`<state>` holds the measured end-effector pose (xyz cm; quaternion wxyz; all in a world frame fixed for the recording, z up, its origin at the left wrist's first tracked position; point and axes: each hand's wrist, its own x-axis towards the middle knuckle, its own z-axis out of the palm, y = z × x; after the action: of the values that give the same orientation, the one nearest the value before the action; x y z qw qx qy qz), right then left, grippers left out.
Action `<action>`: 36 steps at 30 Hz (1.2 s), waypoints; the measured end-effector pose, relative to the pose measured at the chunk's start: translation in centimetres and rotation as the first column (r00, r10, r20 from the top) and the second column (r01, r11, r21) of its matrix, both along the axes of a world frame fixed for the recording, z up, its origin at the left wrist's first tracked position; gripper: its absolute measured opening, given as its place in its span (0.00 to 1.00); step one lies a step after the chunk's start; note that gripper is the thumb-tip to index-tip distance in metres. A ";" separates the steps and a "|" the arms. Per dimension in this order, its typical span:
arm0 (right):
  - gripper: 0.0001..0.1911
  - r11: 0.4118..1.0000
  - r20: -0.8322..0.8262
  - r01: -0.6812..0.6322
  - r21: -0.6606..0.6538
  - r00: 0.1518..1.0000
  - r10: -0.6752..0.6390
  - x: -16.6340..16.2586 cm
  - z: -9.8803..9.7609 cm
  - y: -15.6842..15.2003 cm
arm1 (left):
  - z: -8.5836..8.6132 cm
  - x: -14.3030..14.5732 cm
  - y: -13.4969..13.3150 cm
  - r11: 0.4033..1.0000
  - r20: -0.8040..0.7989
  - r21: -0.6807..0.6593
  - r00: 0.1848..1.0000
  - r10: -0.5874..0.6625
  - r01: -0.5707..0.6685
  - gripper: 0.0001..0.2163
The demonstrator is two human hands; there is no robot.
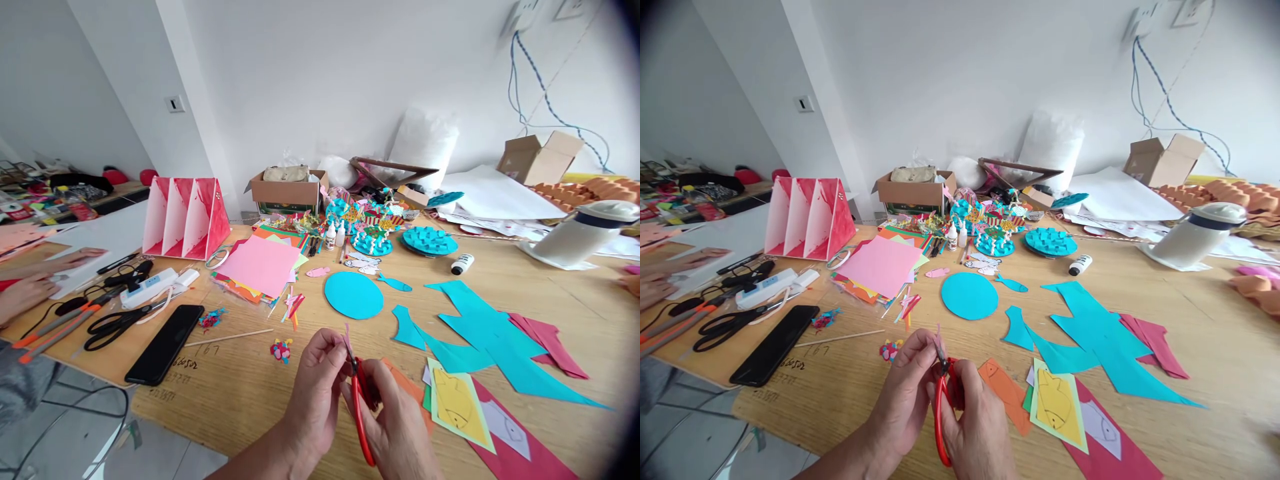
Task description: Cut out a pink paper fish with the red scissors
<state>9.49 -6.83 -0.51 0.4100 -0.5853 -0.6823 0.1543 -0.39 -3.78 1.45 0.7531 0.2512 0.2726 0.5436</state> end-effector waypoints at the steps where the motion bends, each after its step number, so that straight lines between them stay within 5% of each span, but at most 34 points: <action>1: 0.11 1.000 0.003 0.005 -0.002 1.000 -0.005 0.0 -0.1 0.0 | 0.0 0.0 0.0 1.000 -0.011 -0.002 1.000 0.001 -0.001 0.06; 15: 0.13 0.990 -0.028 0.042 -0.136 0.999 -0.046 0.4 0.1 -0.6 | 0.3 -0.7 0.5 0.999 -0.173 0.030 0.985 -0.014 0.020 0.08; 36: 0.17 0.994 0.012 -0.021 -0.105 1.000 0.023 0.6 -0.6 -0.9 | -0.1 -1.6 0.3 1.000 -0.229 -0.003 0.973 0.000 -0.001 0.08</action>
<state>10.12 -7.73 -1.11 0.3726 -0.5995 -0.6822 0.1908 -1.97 -3.44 1.38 0.7170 0.3109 0.3584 0.5107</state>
